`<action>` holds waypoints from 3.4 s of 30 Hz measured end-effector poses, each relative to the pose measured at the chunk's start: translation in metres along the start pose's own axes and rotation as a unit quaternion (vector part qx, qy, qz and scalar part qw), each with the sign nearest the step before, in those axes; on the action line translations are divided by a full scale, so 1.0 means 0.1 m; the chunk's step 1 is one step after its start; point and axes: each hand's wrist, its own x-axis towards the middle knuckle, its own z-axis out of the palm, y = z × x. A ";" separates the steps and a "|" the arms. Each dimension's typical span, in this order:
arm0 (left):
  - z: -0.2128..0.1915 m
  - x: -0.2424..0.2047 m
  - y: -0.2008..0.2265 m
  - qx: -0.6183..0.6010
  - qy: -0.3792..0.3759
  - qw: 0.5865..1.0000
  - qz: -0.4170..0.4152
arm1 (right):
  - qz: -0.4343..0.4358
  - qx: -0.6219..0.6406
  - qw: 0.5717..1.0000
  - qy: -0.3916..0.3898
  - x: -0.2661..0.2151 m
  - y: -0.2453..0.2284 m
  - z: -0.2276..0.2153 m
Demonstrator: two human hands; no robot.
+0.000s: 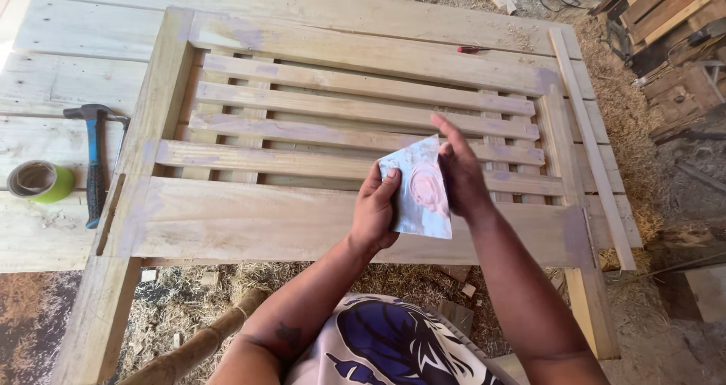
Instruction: The person applies filler material to the slats of a wooden frame using a metal scraper and sands the wood surfaces with sandpaper. They move the frame to reach different sections and reposition themselves as needed.
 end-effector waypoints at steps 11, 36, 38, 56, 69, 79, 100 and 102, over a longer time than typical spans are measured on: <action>-0.15 0.17 0.56 0.246 -0.009 0.939 0.241 | -0.152 -0.484 0.851 0.137 -0.70 -0.06 -0.06; -0.04 -0.11 0.44 0.476 -0.062 0.854 0.202 | -0.494 -0.259 0.802 0.212 -0.25 -0.47 -0.03; -0.21 -0.15 0.26 0.304 -0.042 0.944 0.123 | -0.416 -0.175 0.871 0.196 -0.34 -0.55 -0.09; 0.16 -0.14 0.35 -0.071 0.028 0.993 -0.090 | 0.114 -0.128 0.983 0.069 -0.30 0.40 -0.22; 0.04 0.04 0.24 -0.006 0.049 0.999 0.001 | 0.048 -0.004 0.998 0.030 0.01 0.66 0.07; -0.36 0.39 1.00 0.371 0.083 0.877 0.295 | -0.288 -0.524 0.800 -0.050 0.50 -0.18 0.22; -2.19 0.90 2.10 0.330 0.323 0.815 0.351 | -0.237 -0.599 0.697 -0.314 5.06 1.61 1.10; -2.34 0.65 1.81 0.294 0.339 0.836 0.315 | -0.234 -0.593 0.700 -0.322 5.51 1.88 1.27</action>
